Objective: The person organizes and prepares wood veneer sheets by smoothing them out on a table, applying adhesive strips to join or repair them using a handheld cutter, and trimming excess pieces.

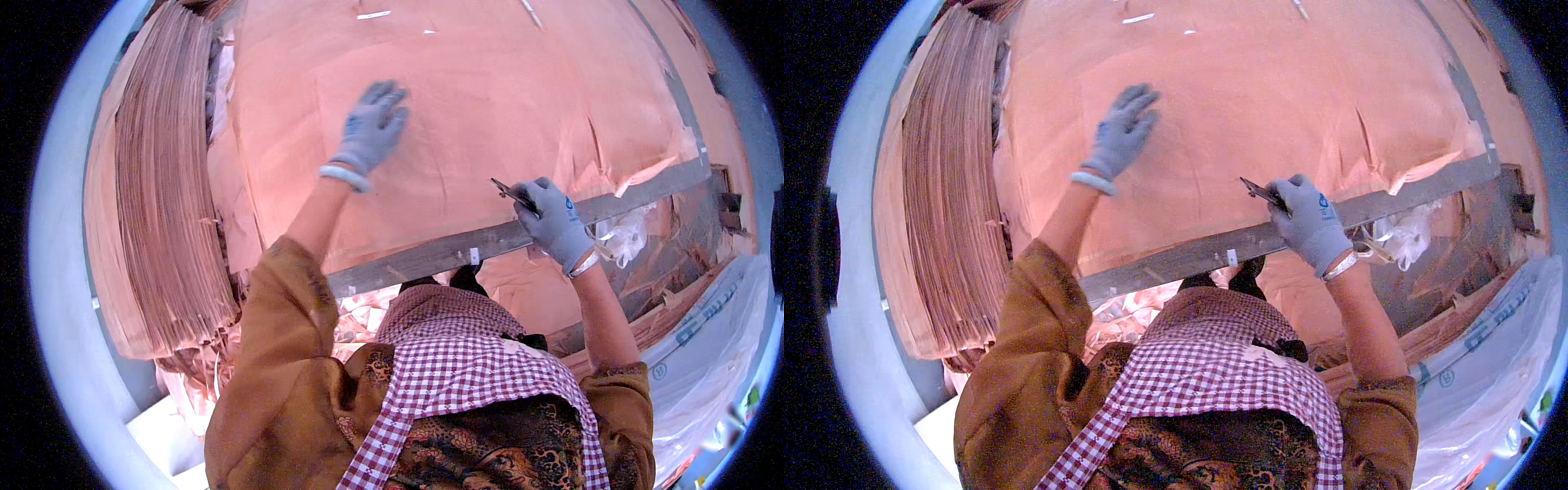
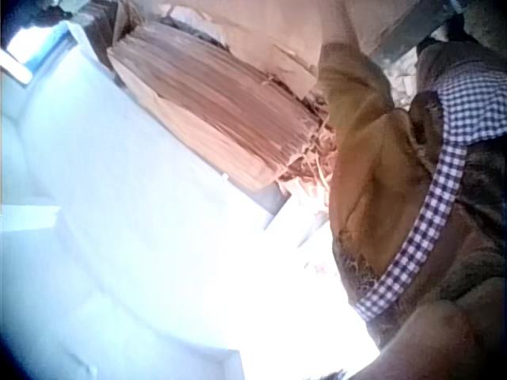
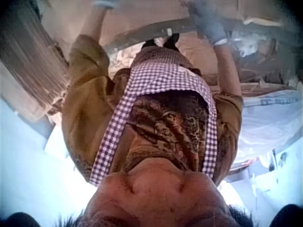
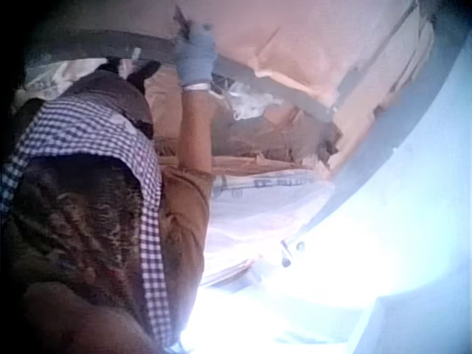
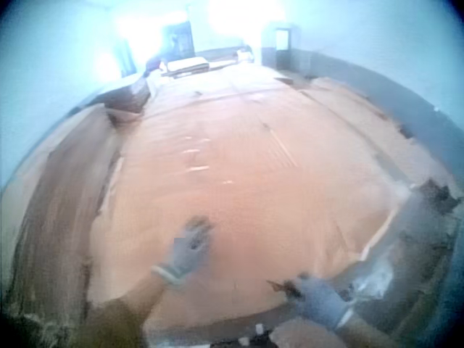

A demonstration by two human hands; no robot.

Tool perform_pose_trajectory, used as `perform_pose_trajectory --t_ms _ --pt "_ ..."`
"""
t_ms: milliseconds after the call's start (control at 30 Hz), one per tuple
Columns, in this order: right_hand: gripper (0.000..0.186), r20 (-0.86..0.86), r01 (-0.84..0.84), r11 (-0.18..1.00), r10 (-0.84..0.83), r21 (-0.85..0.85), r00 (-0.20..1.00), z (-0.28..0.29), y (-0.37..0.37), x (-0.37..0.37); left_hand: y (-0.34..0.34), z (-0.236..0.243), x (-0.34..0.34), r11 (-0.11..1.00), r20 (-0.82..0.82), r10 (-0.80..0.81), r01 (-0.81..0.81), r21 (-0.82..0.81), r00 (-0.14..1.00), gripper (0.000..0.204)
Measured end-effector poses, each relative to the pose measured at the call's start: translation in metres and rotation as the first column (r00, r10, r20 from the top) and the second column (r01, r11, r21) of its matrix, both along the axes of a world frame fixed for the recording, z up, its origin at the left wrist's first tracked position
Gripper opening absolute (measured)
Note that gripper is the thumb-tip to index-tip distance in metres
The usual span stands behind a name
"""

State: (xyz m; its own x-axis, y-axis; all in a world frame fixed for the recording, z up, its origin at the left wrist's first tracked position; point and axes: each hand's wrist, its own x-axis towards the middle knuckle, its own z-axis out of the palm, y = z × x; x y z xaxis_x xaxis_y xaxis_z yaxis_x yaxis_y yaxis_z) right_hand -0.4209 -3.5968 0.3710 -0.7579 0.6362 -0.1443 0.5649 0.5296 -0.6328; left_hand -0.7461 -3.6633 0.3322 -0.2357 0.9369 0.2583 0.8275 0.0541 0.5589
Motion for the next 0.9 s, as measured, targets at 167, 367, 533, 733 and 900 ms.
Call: perform_pose_trajectory --t_ms 167,367,533,733,900 --pt "0.029 0.015 -0.038 0.997 0.039 -0.067 0.999 -0.006 -0.02 -0.04 -0.082 0.006 -0.048 0.777 -0.229 0.505 -0.554 -0.299 0.832 0.041" --pt "0.048 0.14 -0.036 0.998 0.028 0.058 0.99 -0.02 -0.033 -0.049 -0.096 -0.007 -0.021 0.71 -0.208 0.602 -0.636 -0.304 0.771 0.038" --pt "0.053 0.256 -0.006 0.991 -0.029 0.136 0.966 -0.009 -0.032 -0.051 -0.106 -0.013 -0.021 0.744 -0.101 0.605 -0.605 -0.284 0.79 0.028" --pt "0.056 0.17 0.124 0.989 -0.136 0.076 0.976 -0.004 -0.017 -0.038 -0.112 -0.016 -0.025 0.755 -0.016 0.6 -0.573 -0.32 0.8 0.028" --pt "0.058 0.1 0.034 0.988 -0.049 0.153 0.994 -0.037 -0.027 -0.022 -0.086 0.019 -0.035 0.83 0.12 0.525 -0.475 -0.294 0.843 0.035"
